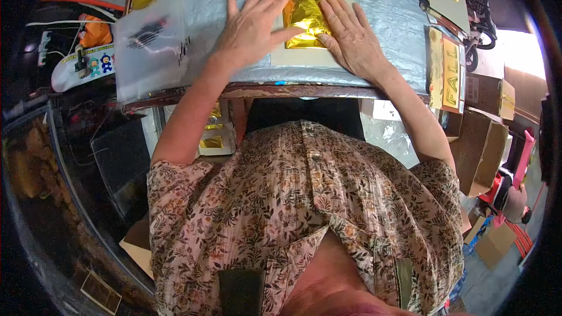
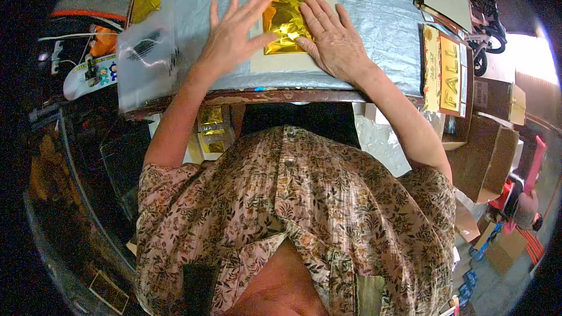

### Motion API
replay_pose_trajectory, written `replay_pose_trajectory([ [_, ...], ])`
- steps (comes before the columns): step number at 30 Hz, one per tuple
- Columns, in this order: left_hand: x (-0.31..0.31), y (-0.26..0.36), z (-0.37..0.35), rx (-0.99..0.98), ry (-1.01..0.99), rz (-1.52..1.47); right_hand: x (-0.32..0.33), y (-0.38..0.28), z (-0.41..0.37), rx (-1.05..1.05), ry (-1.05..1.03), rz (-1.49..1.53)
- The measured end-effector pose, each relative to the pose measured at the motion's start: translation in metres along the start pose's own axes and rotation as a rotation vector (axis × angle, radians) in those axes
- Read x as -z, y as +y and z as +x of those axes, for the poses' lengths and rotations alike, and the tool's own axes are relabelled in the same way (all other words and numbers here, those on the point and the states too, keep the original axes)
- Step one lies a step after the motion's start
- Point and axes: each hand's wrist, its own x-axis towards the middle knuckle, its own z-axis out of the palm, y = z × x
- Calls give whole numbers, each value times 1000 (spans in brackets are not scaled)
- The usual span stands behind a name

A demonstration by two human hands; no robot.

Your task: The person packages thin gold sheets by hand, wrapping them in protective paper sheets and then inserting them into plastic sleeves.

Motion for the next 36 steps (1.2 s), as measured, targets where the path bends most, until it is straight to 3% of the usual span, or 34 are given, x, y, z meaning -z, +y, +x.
replay_pose_trajectory([
  [3, -4, -3, -9, -6, -98, 24, -1, -2, 1, 5, 3, -6],
  [13, 14, 6, -3, -51, -98, 100, 3, -6, -2, 13, -17, 4],
  [17, 5, 22, 25, -186, -140, -223, -1, -5, -2, 4, -40, -52],
  [19, -4, 28, 42, -269, -164, -364, 3, -5, -2, 1, -161, -101],
  [27, -10, 28, 53, -295, -244, -317, 0, -4, -4, -12, -2, 33],
  [30, -9, 28, 54, -284, -243, -355, 2, -2, -5, -17, 32, 216],
  [31, -8, 27, 55, -273, -261, -375, 8, 3, -5, -20, 38, 195],
  [33, -9, 30, 55, -263, -271, -346, 27, 12, -3, -53, -33, 522],
  [36, -8, 30, 55, -232, -296, -296, 91, 54, 13, -149, 190, 566],
])
